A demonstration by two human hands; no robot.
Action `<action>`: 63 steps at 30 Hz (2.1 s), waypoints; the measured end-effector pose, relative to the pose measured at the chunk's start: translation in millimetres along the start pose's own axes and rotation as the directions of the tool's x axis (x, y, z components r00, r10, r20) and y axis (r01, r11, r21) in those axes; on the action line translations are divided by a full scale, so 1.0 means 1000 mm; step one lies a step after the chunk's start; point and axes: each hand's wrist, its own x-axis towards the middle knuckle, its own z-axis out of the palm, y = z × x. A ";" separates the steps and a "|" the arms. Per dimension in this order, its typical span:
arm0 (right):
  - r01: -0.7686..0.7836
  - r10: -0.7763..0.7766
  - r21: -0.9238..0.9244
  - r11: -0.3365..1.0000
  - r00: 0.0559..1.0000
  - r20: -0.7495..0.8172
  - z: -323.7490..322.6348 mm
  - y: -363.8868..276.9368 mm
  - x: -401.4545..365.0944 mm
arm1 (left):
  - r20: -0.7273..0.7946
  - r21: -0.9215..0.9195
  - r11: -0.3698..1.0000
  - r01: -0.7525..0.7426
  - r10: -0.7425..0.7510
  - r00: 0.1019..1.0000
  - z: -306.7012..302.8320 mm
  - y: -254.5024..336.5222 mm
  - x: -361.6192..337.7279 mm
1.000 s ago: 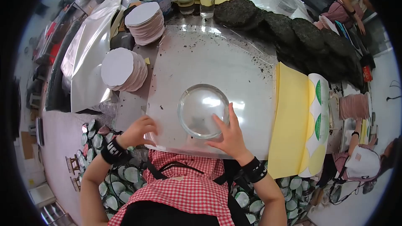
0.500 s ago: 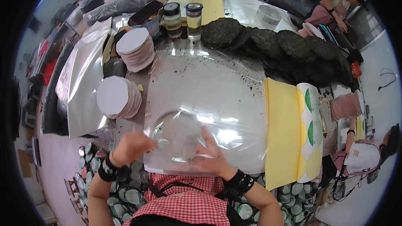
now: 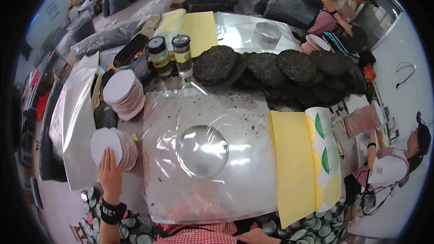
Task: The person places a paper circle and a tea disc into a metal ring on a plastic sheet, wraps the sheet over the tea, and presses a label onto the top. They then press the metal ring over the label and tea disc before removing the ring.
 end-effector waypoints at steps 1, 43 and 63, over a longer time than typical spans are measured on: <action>0.151 -0.281 -0.333 0.931 0.878 -0.387 -0.032 -0.024 -0.027 | -0.022 0.015 0.999 -0.034 0.035 0.999 0.009 -0.005 -0.005; -0.215 -0.520 -0.576 0.789 0.267 -0.811 -0.245 -0.151 0.033 | 0.298 -0.338 0.858 -0.386 0.487 0.821 0.052 0.192 0.097; -0.414 -0.390 -0.503 0.759 0.330 -0.860 -0.258 -0.142 0.094 | 0.079 -0.594 0.733 -0.333 0.465 0.882 -0.007 0.150 -0.055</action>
